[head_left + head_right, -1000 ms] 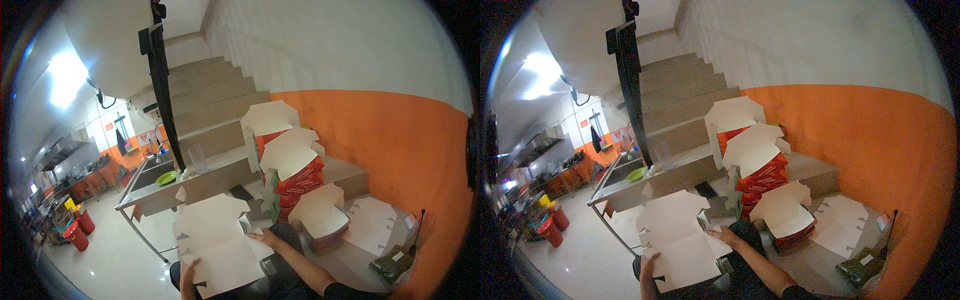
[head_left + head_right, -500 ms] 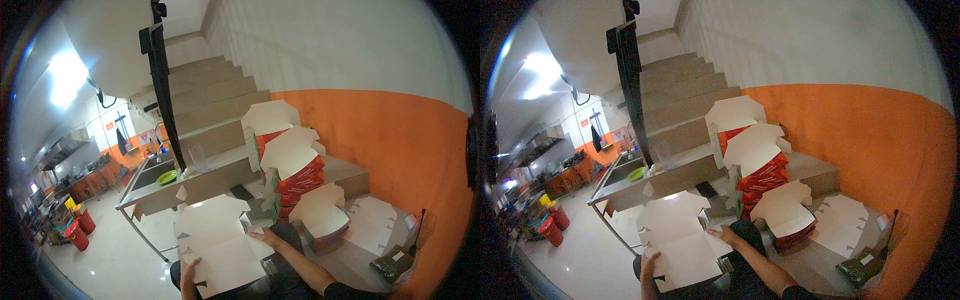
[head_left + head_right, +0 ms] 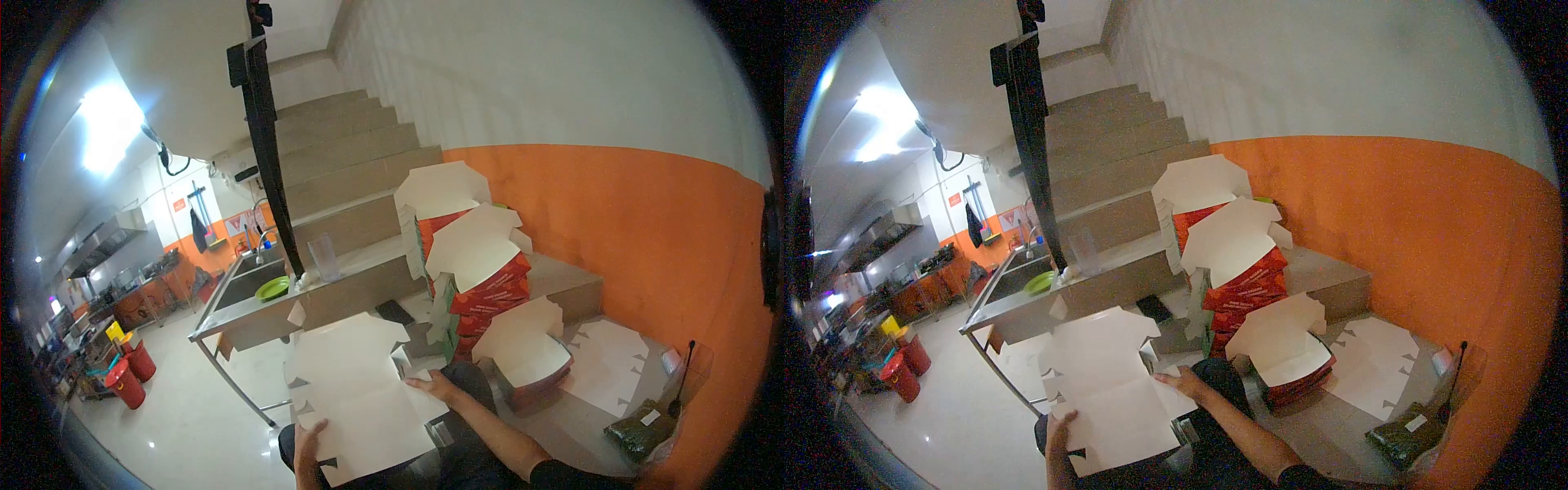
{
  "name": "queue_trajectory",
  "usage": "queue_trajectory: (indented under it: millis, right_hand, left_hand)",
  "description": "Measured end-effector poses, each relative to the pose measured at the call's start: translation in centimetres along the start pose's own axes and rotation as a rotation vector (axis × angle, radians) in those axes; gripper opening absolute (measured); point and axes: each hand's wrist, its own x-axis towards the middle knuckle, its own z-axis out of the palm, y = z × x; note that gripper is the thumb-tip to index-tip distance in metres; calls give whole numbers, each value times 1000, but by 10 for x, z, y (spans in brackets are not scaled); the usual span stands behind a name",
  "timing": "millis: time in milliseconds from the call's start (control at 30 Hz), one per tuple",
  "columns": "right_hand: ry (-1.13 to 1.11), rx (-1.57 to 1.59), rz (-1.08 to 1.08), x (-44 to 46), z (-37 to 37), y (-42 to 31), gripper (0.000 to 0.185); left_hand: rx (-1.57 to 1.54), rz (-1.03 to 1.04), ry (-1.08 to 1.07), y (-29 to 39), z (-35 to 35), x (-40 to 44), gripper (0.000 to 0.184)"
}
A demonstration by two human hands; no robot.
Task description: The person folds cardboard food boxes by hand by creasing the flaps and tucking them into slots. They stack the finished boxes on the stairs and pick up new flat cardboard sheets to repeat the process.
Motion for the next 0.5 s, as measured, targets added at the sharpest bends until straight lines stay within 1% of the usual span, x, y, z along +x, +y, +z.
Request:
queue_trajectory:
  millis: [33,100,200,333,400,500]
  right_hand:
    - [-11,13,-4,2,0,3,114]
    - [-47,43,-37,-11,1,-13,112]
    - [34,-25,-45,-3,1,-4,109]
    - [42,-46,-90,-3,1,-2,104]
    - [26,-42,-111,-10,1,-12,102]
    - [90,32,-104,-5,5,-4,42]
  left_hand:
    - [16,-27,35,3,3,-3,46]
    - [47,-82,104,21,16,-14,48]
    - [66,-42,45,13,10,-8,45]
    - [74,-38,65,15,11,-9,42]
    - [79,-29,56,11,8,-7,41]
    - [69,-15,58,5,5,-3,42]
